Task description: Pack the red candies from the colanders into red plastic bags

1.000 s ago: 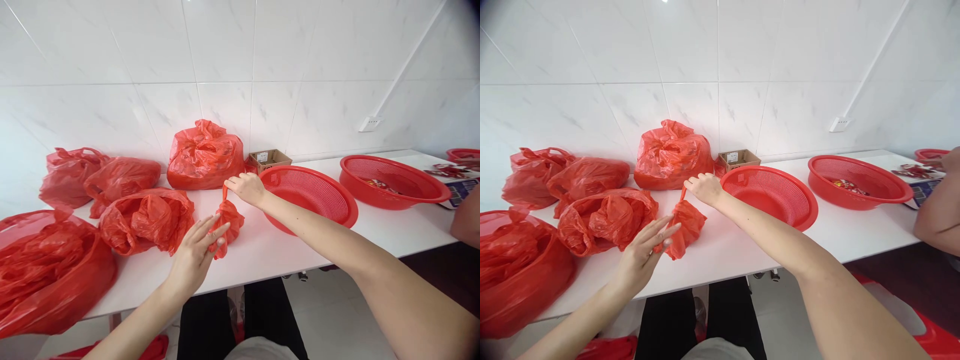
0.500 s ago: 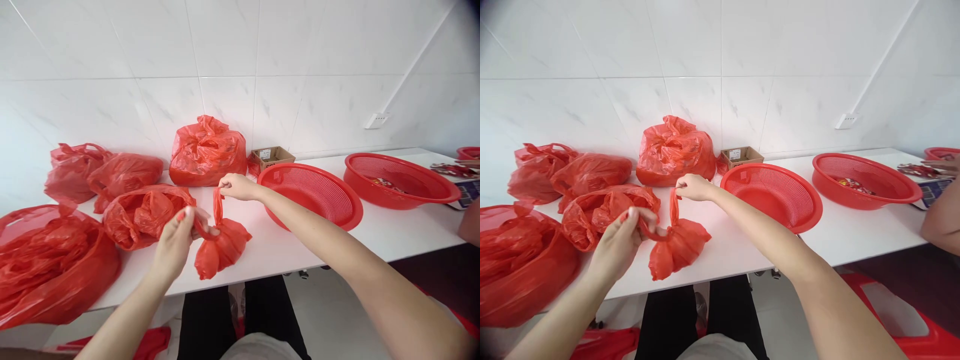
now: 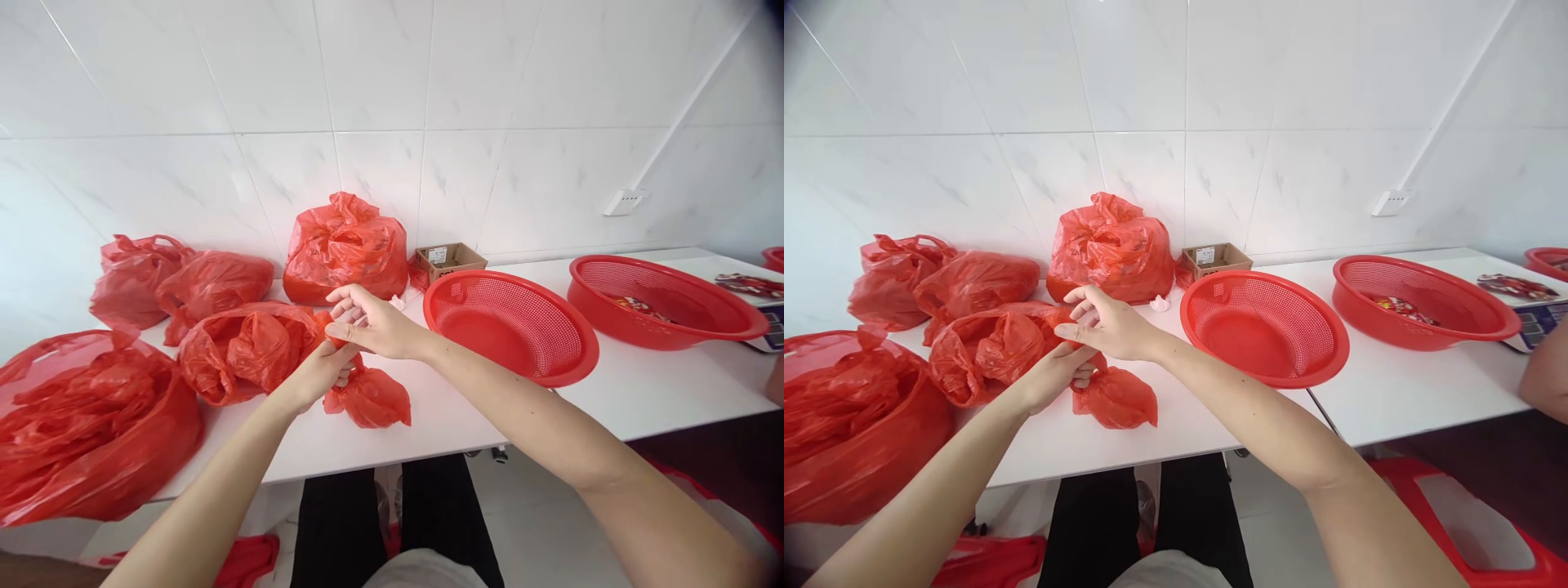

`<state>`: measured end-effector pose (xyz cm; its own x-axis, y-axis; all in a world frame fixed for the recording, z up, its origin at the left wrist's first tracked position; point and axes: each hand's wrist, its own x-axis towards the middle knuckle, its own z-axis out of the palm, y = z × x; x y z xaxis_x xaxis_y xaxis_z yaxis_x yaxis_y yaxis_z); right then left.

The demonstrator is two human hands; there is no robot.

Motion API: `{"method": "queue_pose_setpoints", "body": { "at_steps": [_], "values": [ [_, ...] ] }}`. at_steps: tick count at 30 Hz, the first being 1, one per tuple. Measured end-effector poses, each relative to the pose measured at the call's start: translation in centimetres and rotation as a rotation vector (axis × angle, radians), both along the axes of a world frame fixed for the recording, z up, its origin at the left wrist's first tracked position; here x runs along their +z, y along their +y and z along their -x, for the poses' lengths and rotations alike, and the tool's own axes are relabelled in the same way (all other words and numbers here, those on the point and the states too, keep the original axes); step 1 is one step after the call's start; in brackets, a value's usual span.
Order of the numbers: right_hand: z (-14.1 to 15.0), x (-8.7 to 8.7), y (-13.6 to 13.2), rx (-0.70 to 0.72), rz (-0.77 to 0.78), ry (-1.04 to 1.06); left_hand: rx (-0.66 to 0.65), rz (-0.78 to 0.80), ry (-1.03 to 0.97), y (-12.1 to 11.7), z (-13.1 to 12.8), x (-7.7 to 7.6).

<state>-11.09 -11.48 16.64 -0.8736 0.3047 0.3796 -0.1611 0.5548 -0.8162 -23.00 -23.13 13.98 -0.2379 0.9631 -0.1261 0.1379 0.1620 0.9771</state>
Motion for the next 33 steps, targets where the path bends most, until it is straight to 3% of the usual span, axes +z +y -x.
{"method": "queue_pose_setpoints", "body": {
  "at_steps": [4,6,9,11,13,16,18,21,23,28,33],
  "values": [
    [-0.3,-1.9,1.1,0.01,-0.045,-0.033,0.068,-0.076,0.042,-0.1,0.6,-0.3],
    [-0.6,-2.2,2.1,-0.057,-0.084,0.02,0.067,-0.098,0.112,-0.3,0.7,-0.2],
    [-1.5,-1.3,3.0,-0.256,-0.062,0.188,0.036,-0.158,0.111,-0.3,0.6,0.0],
    [-2.6,-0.2,2.9,-0.287,0.039,0.241,0.039,-0.179,0.06,-0.2,0.8,0.1],
    [-3.8,0.7,2.1,-0.14,0.16,0.182,0.052,-0.173,0.025,-0.2,1.2,0.0],
    [-5.4,0.6,1.0,0.235,0.269,-0.074,0.025,-0.167,-0.005,-0.4,2.3,-0.3],
    [-5.7,-0.4,0.8,0.294,0.305,-0.153,-0.016,-0.182,0.012,-0.7,2.8,-0.4],
    [-4.8,-2.6,1.0,0.072,0.368,-0.008,-0.057,-0.202,0.1,-0.9,2.9,0.1],
    [-3.8,-3.8,1.0,-0.022,0.312,0.046,-0.113,-0.21,0.188,-1.0,2.5,0.6],
    [-2.0,-5.5,0.3,-0.025,0.148,0.02,-0.21,-0.243,0.318,-1.2,1.4,1.5],
    [-2.4,-6.2,0.5,-0.088,0.05,-0.099,-0.189,-0.237,0.315,-1.5,1.1,0.8]
  ]
}}
